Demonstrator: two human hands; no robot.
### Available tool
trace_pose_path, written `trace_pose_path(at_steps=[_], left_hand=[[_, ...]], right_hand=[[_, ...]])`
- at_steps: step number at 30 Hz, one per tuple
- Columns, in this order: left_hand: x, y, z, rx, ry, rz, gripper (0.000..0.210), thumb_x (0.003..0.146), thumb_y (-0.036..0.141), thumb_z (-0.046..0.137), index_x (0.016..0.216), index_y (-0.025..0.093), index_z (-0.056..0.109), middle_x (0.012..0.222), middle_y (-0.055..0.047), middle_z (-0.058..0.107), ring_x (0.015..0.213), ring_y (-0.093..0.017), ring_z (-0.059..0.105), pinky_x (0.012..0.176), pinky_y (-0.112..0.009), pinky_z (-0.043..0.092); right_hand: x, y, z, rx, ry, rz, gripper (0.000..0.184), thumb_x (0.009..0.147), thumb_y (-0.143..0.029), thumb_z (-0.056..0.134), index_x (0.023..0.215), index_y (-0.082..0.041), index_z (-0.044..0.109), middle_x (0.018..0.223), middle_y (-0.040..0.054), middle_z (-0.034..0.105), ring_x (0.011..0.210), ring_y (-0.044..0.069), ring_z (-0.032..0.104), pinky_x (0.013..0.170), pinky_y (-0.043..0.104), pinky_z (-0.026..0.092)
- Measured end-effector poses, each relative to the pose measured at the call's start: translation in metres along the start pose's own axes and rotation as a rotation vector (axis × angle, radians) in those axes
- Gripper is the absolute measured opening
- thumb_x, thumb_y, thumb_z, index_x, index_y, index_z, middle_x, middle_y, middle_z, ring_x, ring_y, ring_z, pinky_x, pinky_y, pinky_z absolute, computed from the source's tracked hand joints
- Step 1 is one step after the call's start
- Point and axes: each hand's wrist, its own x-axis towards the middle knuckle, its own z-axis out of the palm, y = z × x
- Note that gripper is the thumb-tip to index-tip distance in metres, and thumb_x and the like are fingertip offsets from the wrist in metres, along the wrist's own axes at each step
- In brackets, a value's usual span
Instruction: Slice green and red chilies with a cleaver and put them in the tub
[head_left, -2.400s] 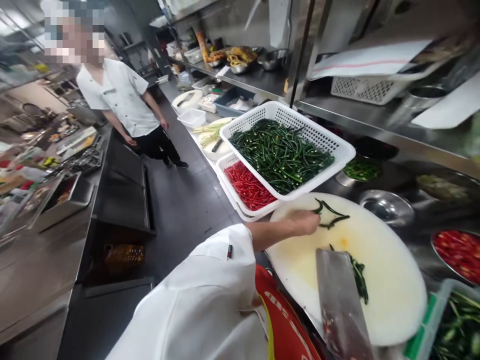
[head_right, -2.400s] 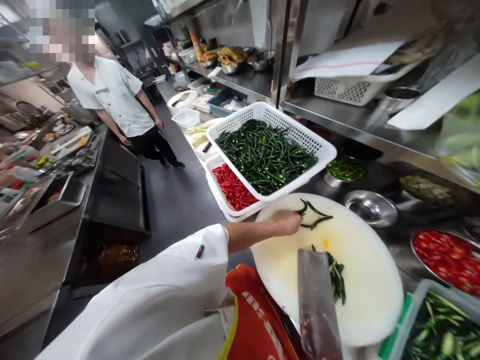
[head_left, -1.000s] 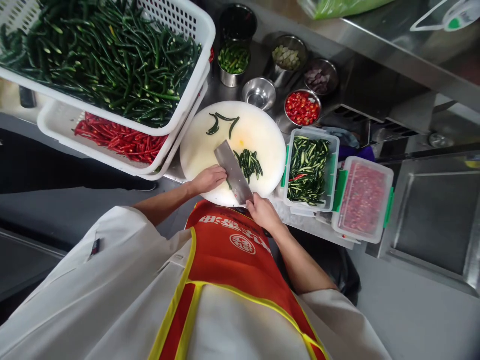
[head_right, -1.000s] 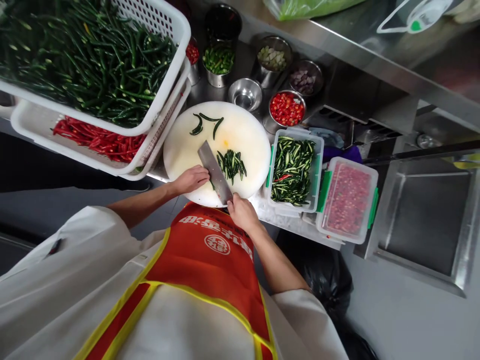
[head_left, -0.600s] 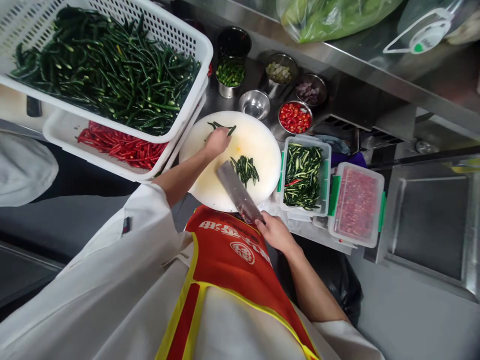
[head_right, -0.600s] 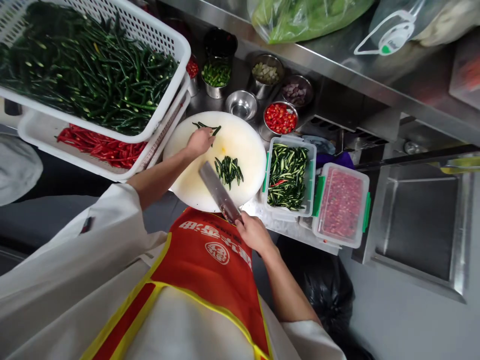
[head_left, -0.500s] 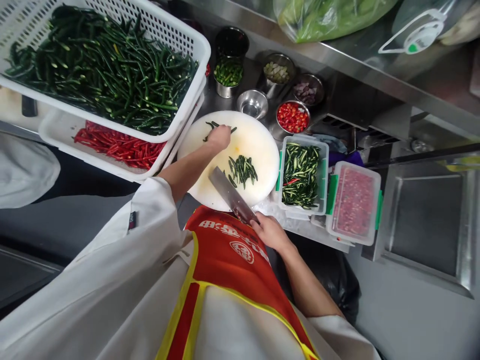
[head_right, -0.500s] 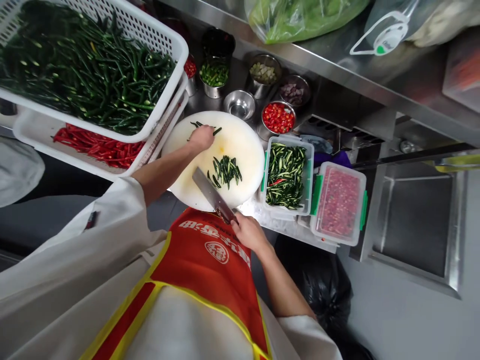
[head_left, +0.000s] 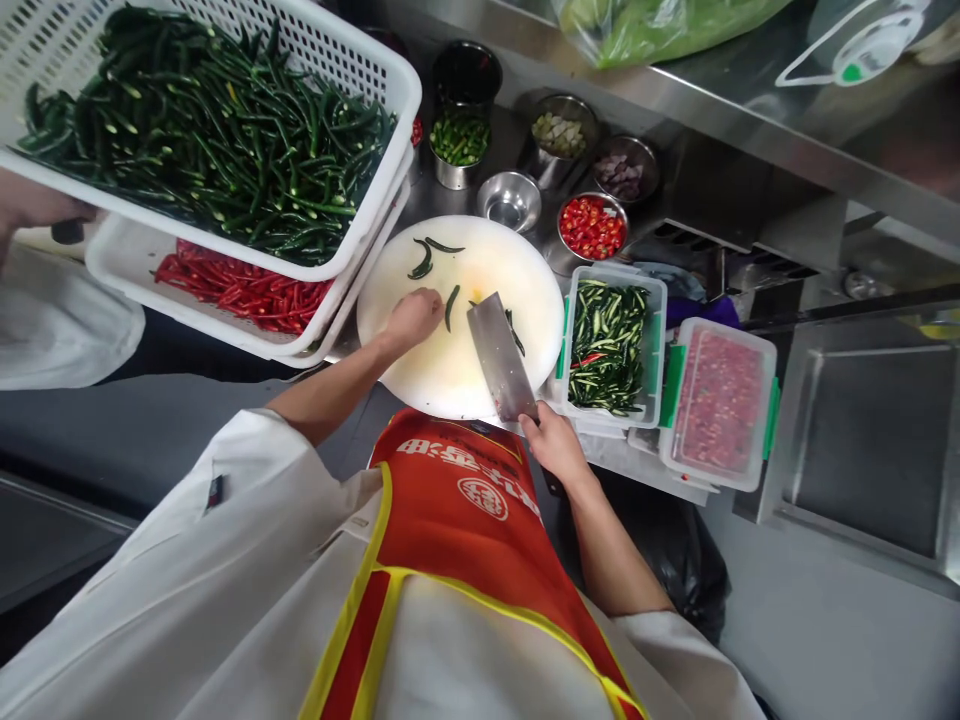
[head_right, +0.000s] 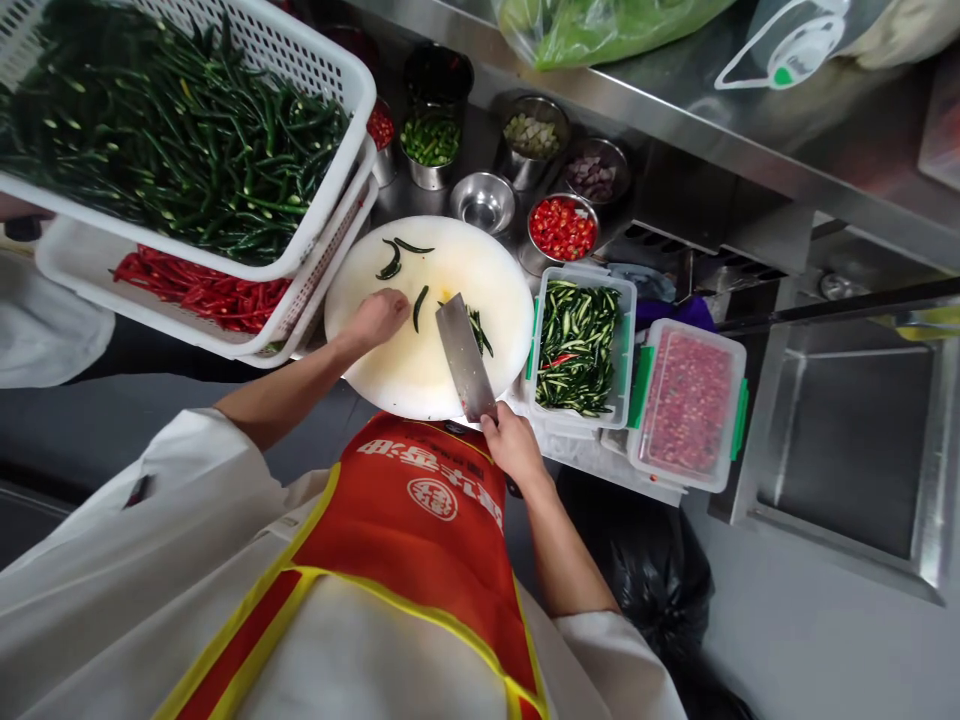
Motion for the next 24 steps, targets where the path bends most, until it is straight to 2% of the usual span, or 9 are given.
trace_pose_path(at_steps=[2,5,8,11,15,17,21,24], left_hand=[[0.009,0.012,0.002,-0.003,0.022,-0.066,0.023,0.091,0.027,0.049,0.099,0.013,0.066,0.105,-0.015,0.065,0.094,-0.025,0.063,0.084,-0.034,0.051],[0.016,0.021,0.000,0.088,-0.086,0.018,0.021,0.088,0.018,0.050,0.098,0.012,0.067,0.103,-0.014,0.065,0.090,-0.023,0.064,0.081,-0.032,0.051],[0.007,0.013,-0.006,0.201,-0.167,0.115,0.025,0.085,0.010,0.047,0.095,0.012,0.069,0.100,-0.014,0.065,0.089,-0.022,0.064,0.081,-0.030,0.049],[-0.011,-0.003,-0.009,0.234,-0.169,0.202,0.029,0.085,0.008,0.045,0.097,0.012,0.070,0.100,-0.014,0.064,0.090,-0.022,0.063,0.083,-0.032,0.049],[-0.032,-0.012,0.004,0.090,-0.185,0.542,0.030,0.093,0.017,0.042,0.097,0.016,0.072,0.102,-0.011,0.066,0.099,-0.021,0.061,0.091,-0.033,0.048],[-0.037,-0.012,0.014,0.013,-0.173,0.662,0.033,0.098,0.023,0.038,0.100,0.018,0.071,0.103,-0.009,0.067,0.100,-0.019,0.061,0.093,-0.032,0.048],[-0.041,-0.016,0.029,-0.083,-0.116,0.752,0.038,0.102,0.032,0.035,0.101,0.020,0.071,0.105,-0.008,0.068,0.100,-0.017,0.061,0.094,-0.032,0.047],[-0.041,-0.021,0.033,-0.134,-0.077,0.779,0.035,0.102,0.032,0.037,0.102,0.021,0.071,0.107,-0.008,0.069,0.103,-0.018,0.060,0.096,-0.033,0.046]], right_hand=[[0.000,0.001,0.000,0.017,-0.014,0.016,0.022,0.095,-0.040,0.041,0.091,-0.022,0.053,0.063,0.0019,0.062,0.064,0.021,0.062,0.062,0.028,0.037],[-0.001,0.001,-0.001,0.012,-0.014,0.030,0.022,0.095,-0.041,0.041,0.092,-0.022,0.052,0.063,0.0013,0.062,0.064,0.021,0.063,0.062,0.028,0.037],[-0.004,-0.002,-0.001,-0.030,0.005,0.027,0.020,0.095,-0.039,0.042,0.090,-0.022,0.052,0.067,0.0025,0.063,0.068,0.021,0.062,0.062,0.027,0.036],[-0.007,-0.007,0.001,-0.081,0.026,0.015,0.020,0.096,-0.037,0.041,0.090,-0.022,0.052,0.070,0.0040,0.063,0.071,0.021,0.061,0.062,0.028,0.033],[-0.010,-0.017,0.002,-0.126,-0.003,0.002,0.020,0.097,-0.036,0.041,0.094,-0.021,0.053,0.070,0.0043,0.064,0.071,0.022,0.061,0.063,0.029,0.031],[-0.010,-0.024,0.001,-0.170,-0.039,-0.024,0.019,0.098,-0.034,0.041,0.095,-0.020,0.054,0.075,0.0058,0.067,0.075,0.022,0.062,0.064,0.029,0.031],[-0.009,-0.036,-0.007,-0.250,-0.098,-0.075,0.018,0.098,-0.031,0.042,0.097,-0.019,0.054,0.086,0.0094,0.071,0.081,0.022,0.064,0.067,0.029,0.030],[-0.015,-0.036,-0.021,-0.263,-0.128,-0.086,0.017,0.098,-0.031,0.043,0.096,-0.019,0.054,0.085,0.0096,0.071,0.079,0.022,0.064,0.065,0.029,0.030]])
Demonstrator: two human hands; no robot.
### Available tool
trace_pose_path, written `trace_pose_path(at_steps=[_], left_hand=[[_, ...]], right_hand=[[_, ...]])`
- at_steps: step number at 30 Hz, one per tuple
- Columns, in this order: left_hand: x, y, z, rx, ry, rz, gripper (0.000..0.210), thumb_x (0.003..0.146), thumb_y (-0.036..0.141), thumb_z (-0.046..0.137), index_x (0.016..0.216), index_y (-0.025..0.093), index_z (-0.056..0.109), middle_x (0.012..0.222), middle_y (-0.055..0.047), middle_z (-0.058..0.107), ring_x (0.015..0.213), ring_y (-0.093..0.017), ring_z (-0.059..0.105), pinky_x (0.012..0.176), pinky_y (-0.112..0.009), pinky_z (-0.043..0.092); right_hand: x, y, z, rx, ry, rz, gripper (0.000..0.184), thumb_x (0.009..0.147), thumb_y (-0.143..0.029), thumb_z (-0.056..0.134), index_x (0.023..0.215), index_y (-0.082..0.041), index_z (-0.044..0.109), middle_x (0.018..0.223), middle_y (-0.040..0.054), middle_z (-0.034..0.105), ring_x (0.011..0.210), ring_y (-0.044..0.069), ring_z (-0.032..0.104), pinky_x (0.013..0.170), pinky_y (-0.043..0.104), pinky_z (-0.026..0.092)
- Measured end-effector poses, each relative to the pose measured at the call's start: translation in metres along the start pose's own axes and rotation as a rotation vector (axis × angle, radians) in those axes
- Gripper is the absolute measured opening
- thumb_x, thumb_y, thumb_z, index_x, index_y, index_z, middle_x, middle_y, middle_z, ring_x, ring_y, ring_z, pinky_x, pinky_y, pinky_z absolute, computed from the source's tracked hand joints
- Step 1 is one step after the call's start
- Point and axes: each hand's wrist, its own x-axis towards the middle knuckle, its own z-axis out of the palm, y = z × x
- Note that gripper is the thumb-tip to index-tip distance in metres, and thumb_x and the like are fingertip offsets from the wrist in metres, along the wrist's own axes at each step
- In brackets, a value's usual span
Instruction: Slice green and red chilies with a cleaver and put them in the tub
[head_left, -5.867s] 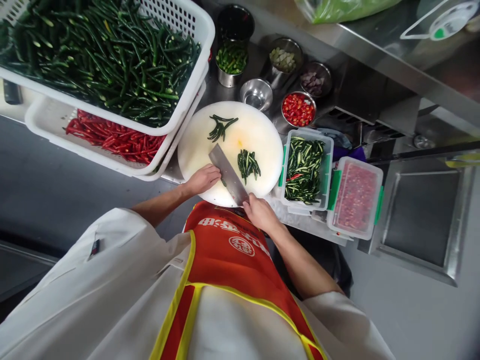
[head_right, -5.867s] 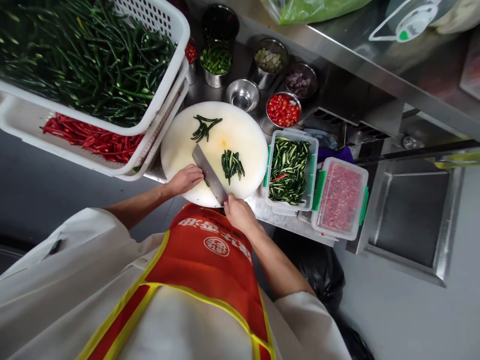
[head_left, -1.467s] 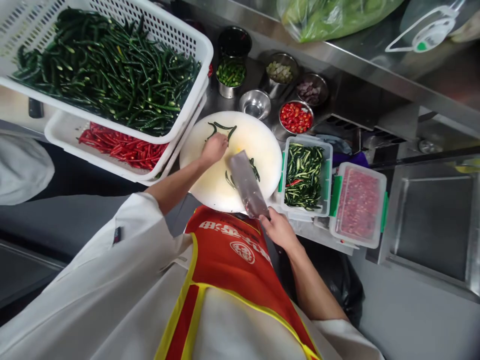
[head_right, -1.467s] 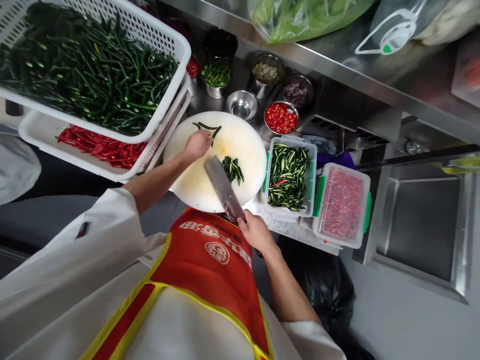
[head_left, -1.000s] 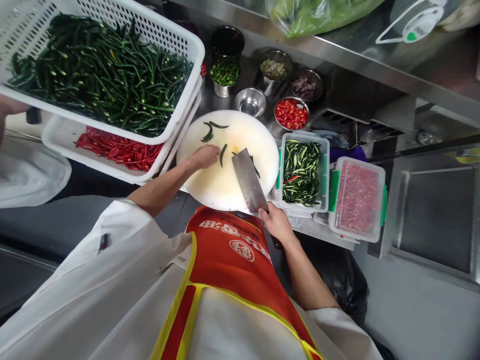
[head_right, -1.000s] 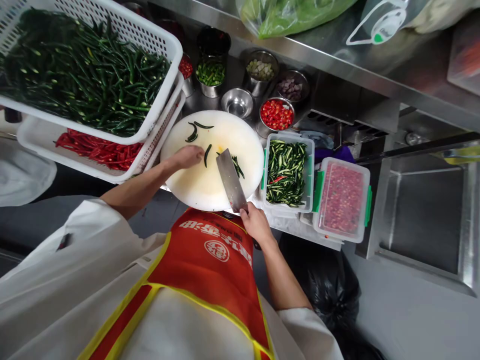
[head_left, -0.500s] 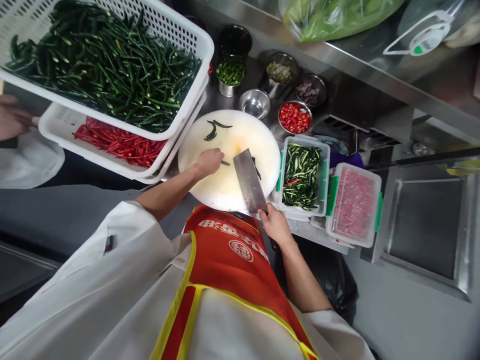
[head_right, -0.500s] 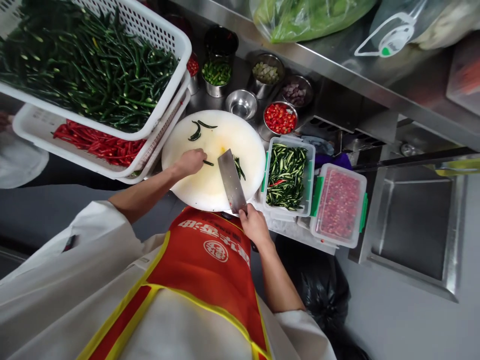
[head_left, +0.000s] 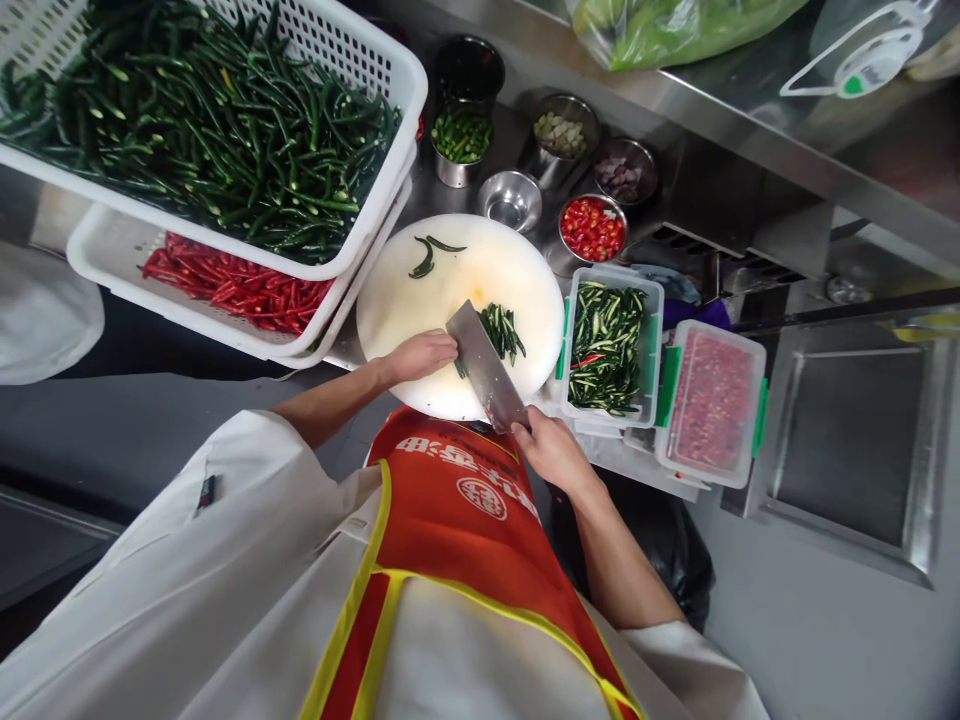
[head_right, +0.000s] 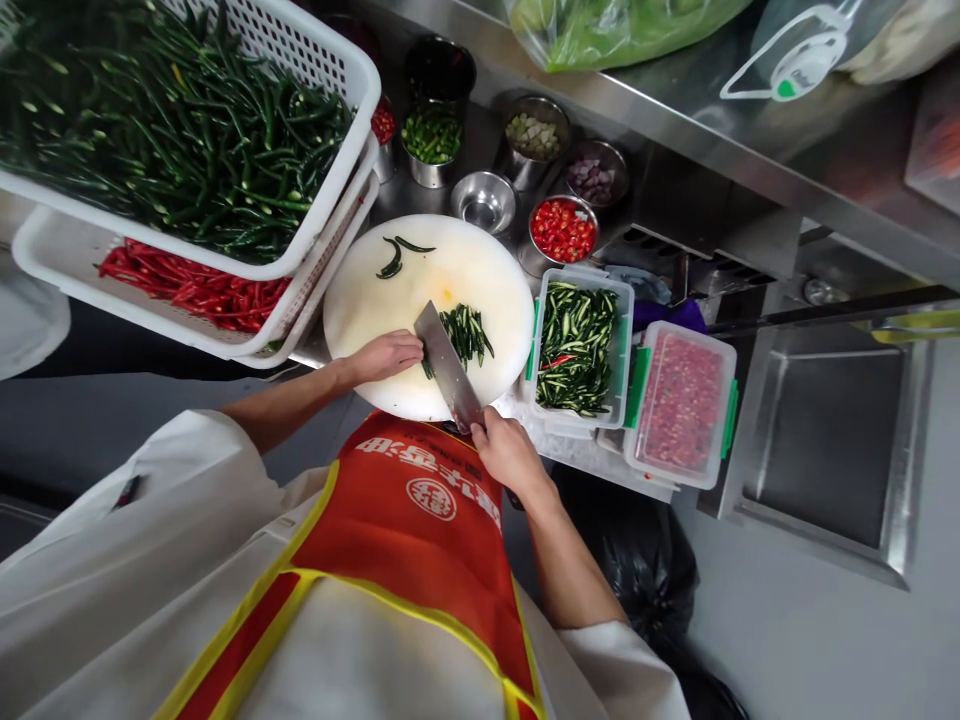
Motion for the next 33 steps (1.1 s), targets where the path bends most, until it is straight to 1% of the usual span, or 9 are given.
trace_pose_path(at_steps=[4,7,13,17,20,23,27,30,33], left_hand=[[-0.002,-0.003,0.002,-0.024,0.013,-0.013,0.033,0.101,0.031,0.039,0.105,0.023,0.071,0.109,-0.007,0.069,0.106,-0.017,0.059,0.099,-0.034,0.044],[-0.002,-0.006,0.004,-0.021,-0.001,-0.023,0.034,0.102,0.033,0.037,0.106,0.023,0.070,0.110,-0.006,0.069,0.107,-0.017,0.059,0.100,-0.033,0.044],[-0.004,-0.008,0.002,-0.003,-0.008,0.015,0.035,0.102,0.034,0.037,0.103,0.021,0.069,0.109,-0.008,0.069,0.105,-0.017,0.060,0.100,-0.032,0.044],[0.013,-0.015,-0.013,0.031,-0.004,0.037,0.033,0.101,0.031,0.039,0.096,0.020,0.069,0.100,-0.007,0.069,0.096,-0.018,0.060,0.090,-0.032,0.048],[0.047,-0.036,-0.031,0.162,0.188,-0.192,0.033,0.099,0.025,0.038,0.087,0.016,0.068,0.091,-0.009,0.067,0.090,-0.020,0.058,0.085,-0.034,0.048],[0.086,-0.071,-0.049,0.255,0.402,-0.462,0.028,0.096,0.017,0.040,0.090,0.014,0.067,0.097,-0.011,0.065,0.096,-0.022,0.055,0.090,-0.038,0.044],[0.120,-0.103,-0.060,0.274,0.389,-0.577,0.017,0.091,0.019,0.051,0.082,0.012,0.063,0.091,-0.012,0.062,0.100,-0.023,0.052,0.094,-0.041,0.040],[0.122,-0.095,-0.059,0.292,0.395,-0.564,0.010,0.090,0.018,0.055,0.083,0.014,0.061,0.089,-0.010,0.061,0.100,-0.025,0.052,0.093,-0.042,0.040],[0.101,-0.063,-0.051,0.277,0.397,-0.456,0.008,0.092,0.020,0.053,0.094,0.016,0.061,0.098,-0.009,0.062,0.101,-0.024,0.052,0.090,-0.040,0.042]], right_hand=[[-0.010,0.003,-0.010,-0.006,-0.049,-0.001,0.016,0.098,-0.031,0.043,0.093,-0.019,0.053,0.082,0.0090,0.069,0.075,0.021,0.064,0.064,0.029,0.030],[0.002,-0.007,-0.001,-0.018,-0.040,-0.003,0.018,0.099,-0.031,0.040,0.097,-0.018,0.052,0.085,0.0116,0.071,0.078,0.022,0.065,0.065,0.029,0.031],[0.052,-0.027,0.019,0.020,0.077,-0.010,0.020,0.099,-0.030,0.039,0.100,-0.016,0.053,0.089,0.0127,0.072,0.082,0.023,0.065,0.068,0.029,0.035],[0.051,-0.013,0.017,0.091,0.147,0.037,0.019,0.097,-0.033,0.041,0.096,-0.019,0.054,0.085,0.0097,0.071,0.081,0.023,0.065,0.067,0.028,0.035],[0.033,-0.002,0.018,0.195,0.169,0.087,0.020,0.097,-0.035,0.040,0.094,-0.020,0.053,0.076,0.0066,0.068,0.075,0.022,0.064,0.064,0.028,0.035],[0.014,-0.001,0.022,0.276,0.092,0.029,0.020,0.097,-0.035,0.041,0.094,-0.020,0.053,0.072,0.0040,0.066,0.071,0.020,0.063,0.063,0.027,0.036],[0.002,-0.004,0.029,0.228,0.004,-0.043,0.017,0.096,-0.033,0.045,0.093,-0.020,0.055,0.078,0.0053,0.068,0.075,0.021,0.064,0.066,0.027,0.036],[0.002,0.001,0.034,0.256,0.025,-0.003,0.017,0.096,-0.033,0.045,0.093,-0.020,0.056,0.081,0.0057,0.069,0.078,0.021,0.064,0.067,0.027,0.037],[0.006,0.010,0.035,0.349,0.076,0.082,0.017,0.096,-0.034,0.044,0.094,-0.021,0.054,0.075,0.0039,0.067,0.072,0.020,0.064,0.064,0.027,0.037]])
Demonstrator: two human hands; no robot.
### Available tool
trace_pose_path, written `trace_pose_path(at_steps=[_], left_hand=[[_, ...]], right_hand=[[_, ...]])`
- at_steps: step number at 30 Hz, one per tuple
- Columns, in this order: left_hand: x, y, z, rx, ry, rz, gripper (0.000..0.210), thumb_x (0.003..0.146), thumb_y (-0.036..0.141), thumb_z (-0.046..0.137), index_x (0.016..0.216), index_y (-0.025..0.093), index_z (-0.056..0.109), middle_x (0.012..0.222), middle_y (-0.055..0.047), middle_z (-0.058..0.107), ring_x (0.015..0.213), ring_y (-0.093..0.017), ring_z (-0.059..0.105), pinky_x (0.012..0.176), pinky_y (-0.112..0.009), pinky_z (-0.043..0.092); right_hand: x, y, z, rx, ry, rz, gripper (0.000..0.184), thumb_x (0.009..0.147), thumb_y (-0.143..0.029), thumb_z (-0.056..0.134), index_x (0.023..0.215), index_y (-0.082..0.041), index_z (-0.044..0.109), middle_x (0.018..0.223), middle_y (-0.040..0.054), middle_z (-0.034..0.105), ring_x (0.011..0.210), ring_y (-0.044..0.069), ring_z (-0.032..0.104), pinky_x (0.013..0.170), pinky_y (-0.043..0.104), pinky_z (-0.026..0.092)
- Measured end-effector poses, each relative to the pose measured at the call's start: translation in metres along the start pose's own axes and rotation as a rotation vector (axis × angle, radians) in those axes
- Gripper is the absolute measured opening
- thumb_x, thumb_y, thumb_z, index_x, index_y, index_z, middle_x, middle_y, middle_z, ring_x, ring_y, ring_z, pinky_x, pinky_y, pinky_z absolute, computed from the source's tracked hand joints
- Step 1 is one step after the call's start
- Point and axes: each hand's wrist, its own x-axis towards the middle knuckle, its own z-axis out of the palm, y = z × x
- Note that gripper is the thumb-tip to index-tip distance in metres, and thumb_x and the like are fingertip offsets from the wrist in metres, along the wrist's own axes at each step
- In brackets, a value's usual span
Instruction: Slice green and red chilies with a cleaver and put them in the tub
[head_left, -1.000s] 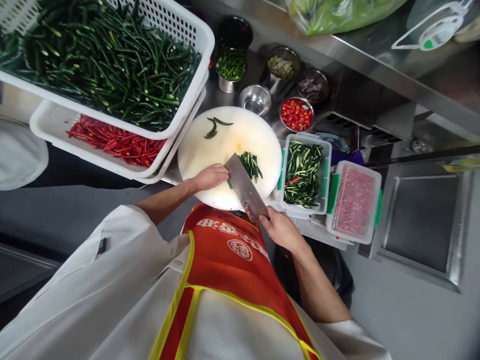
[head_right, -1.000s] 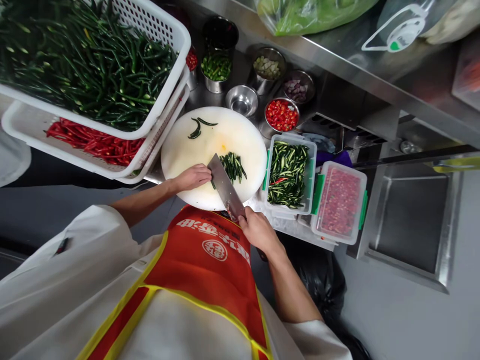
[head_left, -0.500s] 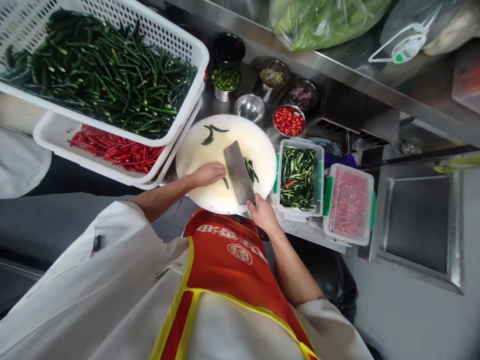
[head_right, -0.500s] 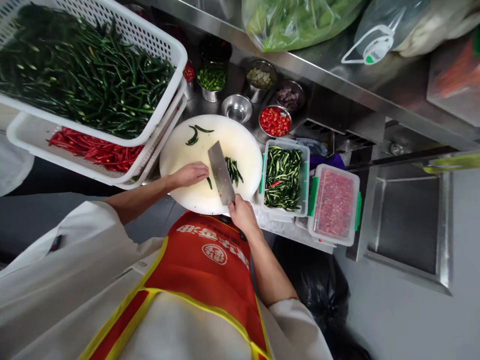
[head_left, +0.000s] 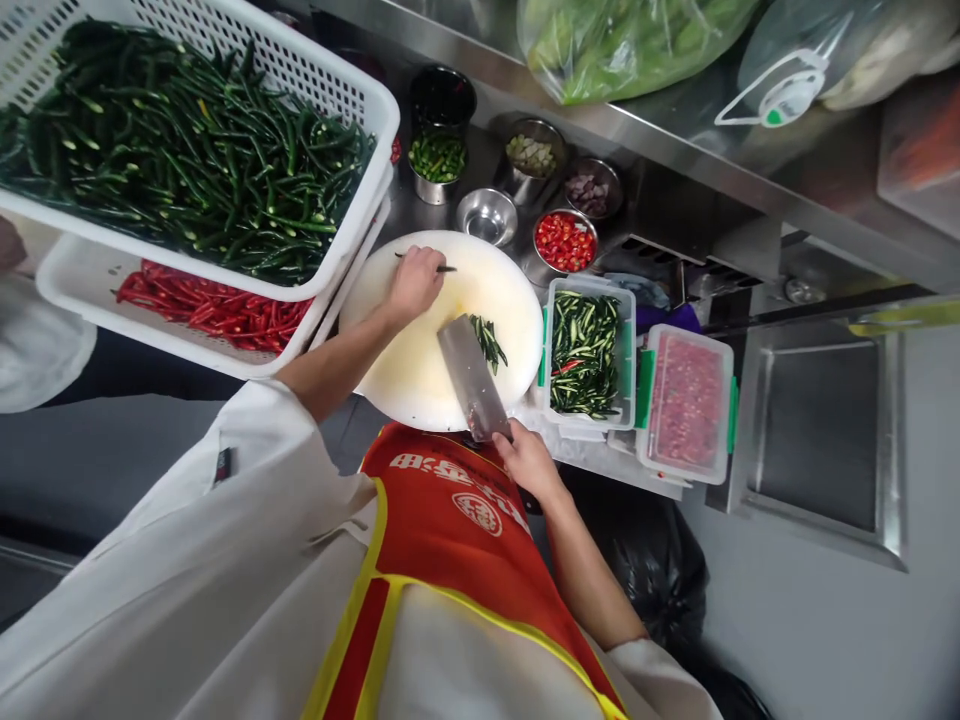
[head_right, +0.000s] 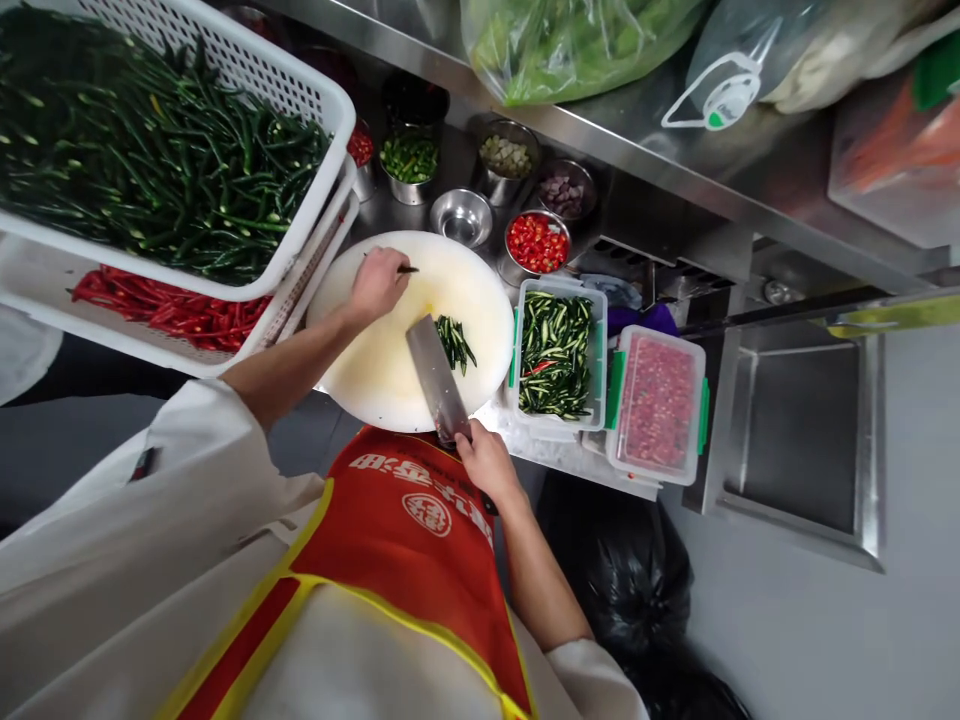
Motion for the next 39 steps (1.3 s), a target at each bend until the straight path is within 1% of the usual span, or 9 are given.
trace_pose_path(at_steps=[5,7,10,17,22,28,33,35,39], left_hand=[[-0.082,0.016,-0.012,-0.193,-0.320,0.448,0.019,0.097,0.025,0.046,0.095,0.018,0.064,0.098,-0.007,0.064,0.095,-0.020,0.056,0.086,-0.034,0.046],[-0.104,0.012,-0.012,-0.230,-0.398,0.509,0.023,0.098,0.028,0.044,0.098,0.020,0.066,0.100,-0.008,0.064,0.096,-0.020,0.057,0.088,-0.033,0.047],[-0.117,0.005,-0.008,-0.251,-0.397,0.514,0.029,0.101,0.031,0.041,0.103,0.021,0.067,0.107,-0.009,0.065,0.102,-0.019,0.058,0.095,-0.033,0.046],[-0.118,0.001,-0.002,-0.227,-0.343,0.491,0.034,0.102,0.032,0.037,0.104,0.020,0.068,0.108,-0.009,0.066,0.103,-0.019,0.059,0.095,-0.034,0.047],[-0.121,-0.001,0.003,-0.235,-0.320,0.494,0.032,0.102,0.031,0.038,0.103,0.020,0.068,0.106,-0.008,0.067,0.102,-0.019,0.060,0.094,-0.033,0.048],[-0.120,-0.003,0.006,-0.254,-0.309,0.520,0.031,0.101,0.030,0.039,0.101,0.020,0.068,0.106,-0.008,0.067,0.102,-0.018,0.060,0.095,-0.032,0.048],[-0.109,-0.001,-0.003,-0.259,-0.364,0.540,0.031,0.101,0.030,0.039,0.099,0.019,0.068,0.103,-0.008,0.067,0.099,-0.018,0.059,0.092,-0.032,0.048],[-0.095,-0.005,-0.007,-0.204,-0.319,0.435,0.031,0.100,0.029,0.039,0.096,0.018,0.068,0.099,-0.009,0.067,0.097,-0.020,0.058,0.092,-0.035,0.048],[-0.058,-0.028,-0.008,-0.028,-0.040,-0.002,0.029,0.094,0.020,0.041,0.097,0.016,0.069,0.107,-0.012,0.064,0.103,-0.025,0.055,0.098,-0.041,0.044]], right_hand=[[0.008,0.003,-0.006,0.047,0.044,0.056,0.019,0.096,-0.036,0.043,0.091,-0.021,0.053,0.064,0.0012,0.062,0.063,0.019,0.061,0.061,0.027,0.037],[0.010,-0.002,-0.007,0.005,0.045,0.034,0.018,0.096,-0.035,0.043,0.091,-0.021,0.053,0.065,0.0018,0.062,0.065,0.019,0.061,0.061,0.027,0.036],[0.011,-0.010,-0.010,-0.119,0.032,-0.035,0.017,0.096,-0.033,0.044,0.092,-0.020,0.054,0.070,0.0036,0.065,0.070,0.020,0.062,0.063,0.027,0.034],[0.004,-0.018,-0.034,-0.256,-0.082,-0.093,0.016,0.097,-0.032,0.045,0.098,-0.019,0.054,0.087,0.0083,0.070,0.079,0.020,0.064,0.065,0.027,0.032],[0.002,-0.013,-0.044,-0.249,-0.155,-0.077,0.017,0.098,-0.032,0.044,0.099,-0.018,0.054,0.084,0.0079,0.070,0.073,0.018,0.064,0.062,0.026,0.034],[0.035,-0.035,-0.012,-0.309,-0.066,-0.080,0.019,0.098,-0.030,0.044,0.103,-0.016,0.055,0.095,0.0142,0.072,0.088,0.023,0.066,0.071,0.027,0.039],[0.046,-0.036,0.004,-0.092,0.050,-0.038,0.019,0.097,-0.031,0.042,0.102,-0.018,0.055,0.081,0.0080,0.071,0.079,0.022,0.067,0.070,0.027,0.042],[0.035,-0.029,0.002,-0.027,0.077,-0.004,0.020,0.098,-0.034,0.041,0.099,-0.019,0.054,0.074,0.0058,0.069,0.073,0.021,0.066,0.067,0.027,0.042],[0.009,-0.018,0.000,-0.039,-0.003,-0.037,0.018,0.097,-0.034,0.042,0.094,-0.021,0.053,0.073,0.0047,0.068,0.074,0.021,0.065,0.066,0.027,0.041]])
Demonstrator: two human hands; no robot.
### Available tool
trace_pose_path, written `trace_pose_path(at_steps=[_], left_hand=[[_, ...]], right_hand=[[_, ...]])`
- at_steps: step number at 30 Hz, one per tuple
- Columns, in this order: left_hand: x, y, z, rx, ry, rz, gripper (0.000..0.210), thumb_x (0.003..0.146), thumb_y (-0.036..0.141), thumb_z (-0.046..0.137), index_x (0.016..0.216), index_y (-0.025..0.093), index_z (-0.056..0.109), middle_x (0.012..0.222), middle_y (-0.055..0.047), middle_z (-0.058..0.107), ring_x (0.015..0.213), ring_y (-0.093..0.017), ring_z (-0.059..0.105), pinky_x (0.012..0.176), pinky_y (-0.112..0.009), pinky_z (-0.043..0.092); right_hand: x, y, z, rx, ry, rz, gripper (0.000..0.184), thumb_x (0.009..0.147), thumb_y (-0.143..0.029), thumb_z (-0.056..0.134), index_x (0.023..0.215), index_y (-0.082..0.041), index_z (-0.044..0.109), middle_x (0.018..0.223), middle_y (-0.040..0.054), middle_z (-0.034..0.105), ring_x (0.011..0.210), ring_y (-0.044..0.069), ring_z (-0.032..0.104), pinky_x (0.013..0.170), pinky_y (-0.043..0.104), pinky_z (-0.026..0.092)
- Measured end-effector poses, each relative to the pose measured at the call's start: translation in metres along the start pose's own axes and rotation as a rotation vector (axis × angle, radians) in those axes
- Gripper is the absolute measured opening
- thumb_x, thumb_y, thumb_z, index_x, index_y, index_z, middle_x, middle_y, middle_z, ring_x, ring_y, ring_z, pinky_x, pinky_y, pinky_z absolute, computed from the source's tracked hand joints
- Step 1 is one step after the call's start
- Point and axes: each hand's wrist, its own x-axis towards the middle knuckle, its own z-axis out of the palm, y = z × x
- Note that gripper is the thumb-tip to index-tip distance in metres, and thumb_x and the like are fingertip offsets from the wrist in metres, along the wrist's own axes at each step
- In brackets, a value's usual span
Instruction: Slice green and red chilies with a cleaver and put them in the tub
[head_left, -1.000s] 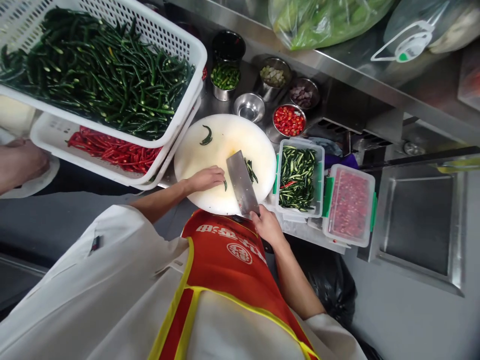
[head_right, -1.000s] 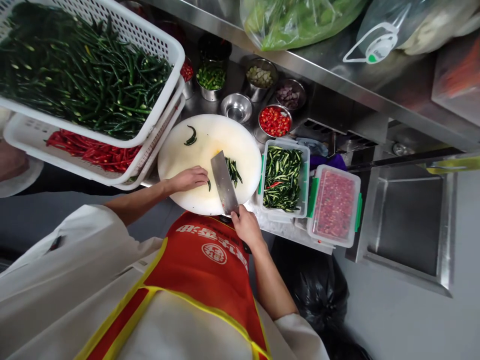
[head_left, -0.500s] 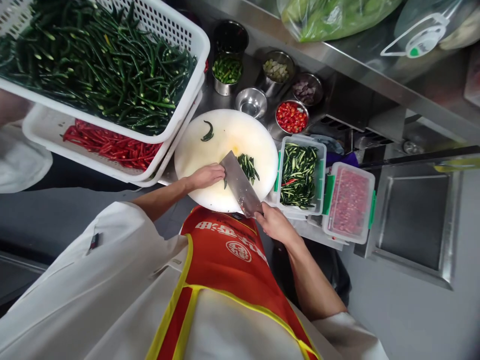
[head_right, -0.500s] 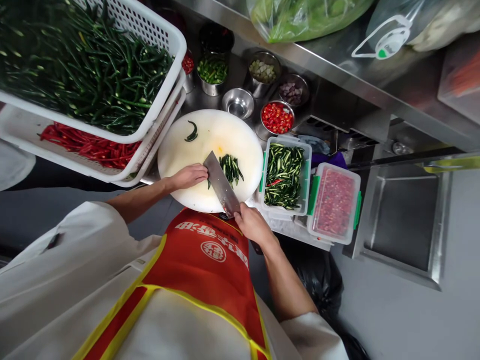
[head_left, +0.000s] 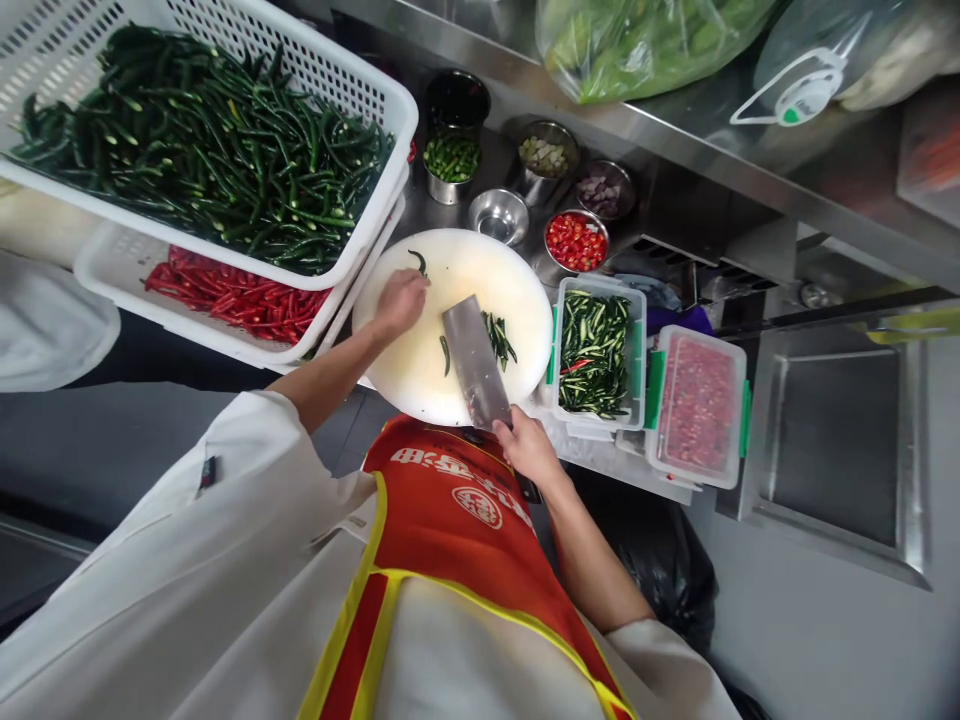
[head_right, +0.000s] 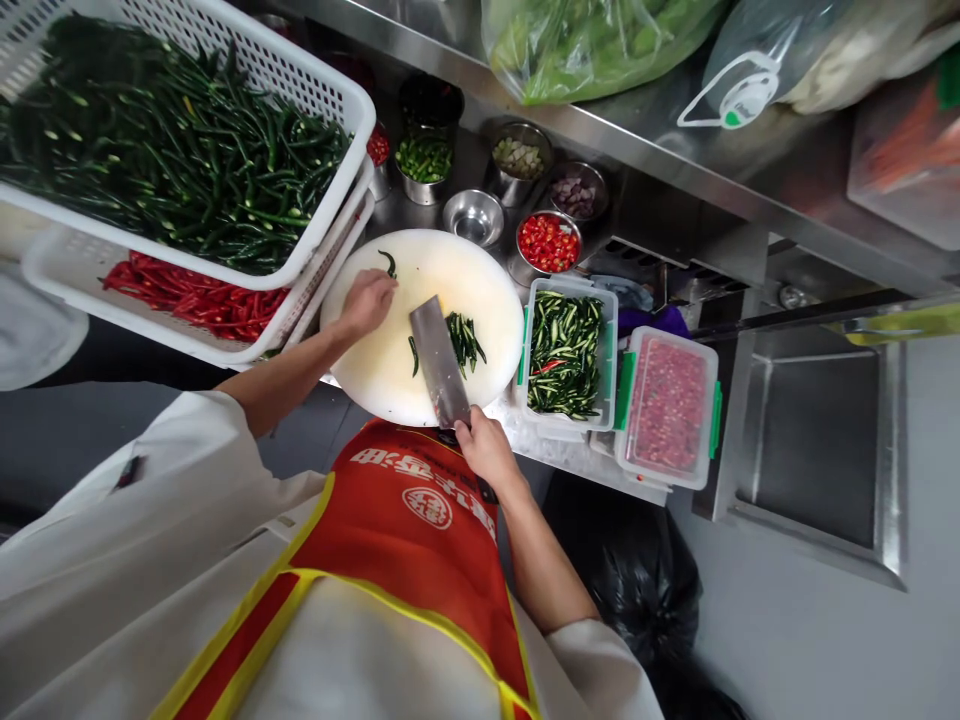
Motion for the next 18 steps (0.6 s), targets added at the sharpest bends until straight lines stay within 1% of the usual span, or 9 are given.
trace_pose_path(at_steps=[1,2,4,6,8,11,13,16,18], left_hand=[[0.008,-0.007,0.001,0.019,0.025,-0.074,0.029,0.091,0.017,0.041,0.100,0.015,0.069,0.110,-0.013,0.063,0.105,-0.025,0.055,0.098,-0.042,0.043],[0.015,-0.012,0.003,0.026,0.020,-0.119,0.030,0.089,0.015,0.041,0.102,0.015,0.069,0.111,-0.013,0.063,0.105,-0.026,0.055,0.098,-0.042,0.044],[0.023,-0.021,0.006,0.017,-0.024,-0.176,0.031,0.087,0.014,0.042,0.101,0.016,0.069,0.109,-0.013,0.064,0.101,-0.025,0.057,0.094,-0.040,0.045],[0.025,-0.025,0.008,0.002,-0.042,-0.239,0.028,0.087,0.015,0.043,0.095,0.017,0.070,0.103,-0.012,0.065,0.097,-0.025,0.059,0.090,-0.038,0.047],[0.022,-0.026,0.006,0.000,-0.050,-0.293,0.025,0.087,0.018,0.046,0.089,0.018,0.070,0.096,-0.011,0.067,0.092,-0.025,0.060,0.086,-0.038,0.049],[0.009,-0.023,-0.005,0.039,-0.120,-0.329,0.022,0.084,0.017,0.049,0.089,0.018,0.070,0.089,-0.013,0.068,0.086,-0.027,0.062,0.081,-0.039,0.050],[-0.006,-0.018,-0.016,0.101,-0.179,-0.327,0.024,0.081,0.015,0.050,0.093,0.016,0.070,0.090,-0.015,0.069,0.084,-0.028,0.063,0.080,-0.040,0.050],[-0.036,-0.007,-0.032,0.202,-0.230,-0.262,0.026,0.081,0.011,0.048,0.096,0.015,0.069,0.094,-0.016,0.068,0.084,-0.028,0.064,0.077,-0.039,0.050],[-0.056,0.003,-0.038,0.231,-0.257,-0.198,0.025,0.082,0.011,0.047,0.094,0.015,0.069,0.092,-0.015,0.067,0.084,-0.028,0.064,0.074,-0.037,0.050]], right_hand=[[-0.004,0.001,0.002,-0.020,-0.029,-0.029,0.017,0.096,-0.034,0.044,0.093,-0.021,0.054,0.076,0.0050,0.068,0.077,0.021,0.066,0.067,0.027,0.041],[-0.007,0.001,0.004,-0.037,-0.048,-0.052,0.015,0.096,-0.033,0.045,0.093,-0.021,0.054,0.080,0.0054,0.069,0.080,0.020,0.066,0.068,0.026,0.041],[-0.008,0.003,0.008,-0.039,-0.057,-0.066,0.015,0.096,-0.032,0.046,0.093,-0.021,0.055,0.083,0.0056,0.070,0.082,0.020,0.066,0.069,0.026,0.040],[-0.006,0.007,0.010,-0.003,-0.032,-0.032,0.016,0.096,-0.033,0.044,0.094,-0.021,0.055,0.078,0.0043,0.068,0.077,0.020,0.065,0.067,0.026,0.040],[-0.004,0.013,0.009,0.033,0.003,0.018,0.019,0.097,-0.035,0.042,0.094,-0.021,0.055,0.071,0.0026,0.066,0.070,0.019,0.064,0.064,0.026,0.039],[-0.002,0.020,0.004,0.050,0.050,0.059,0.020,0.096,-0.035,0.043,0.095,-0.020,0.055,0.067,0.0016,0.064,0.066,0.019,0.063,0.063,0.026,0.038],[-0.003,0.023,0.001,0.048,0.059,0.066,0.019,0.096,-0.034,0.043,0.095,-0.020,0.055,0.066,0.0016,0.064,0.066,0.019,0.062,0.063,0.026,0.038],[-0.006,0.024,0.002,0.029,0.062,0.065,0.019,0.096,-0.035,0.043,0.094,-0.020,0.055,0.067,0.0019,0.063,0.066,0.019,0.062,0.062,0.026,0.036],[-0.006,0.023,0.003,-0.003,0.074,0.059,0.019,0.096,-0.035,0.043,0.093,-0.020,0.055,0.069,0.0024,0.063,0.068,0.019,0.061,0.062,0.026,0.034]])
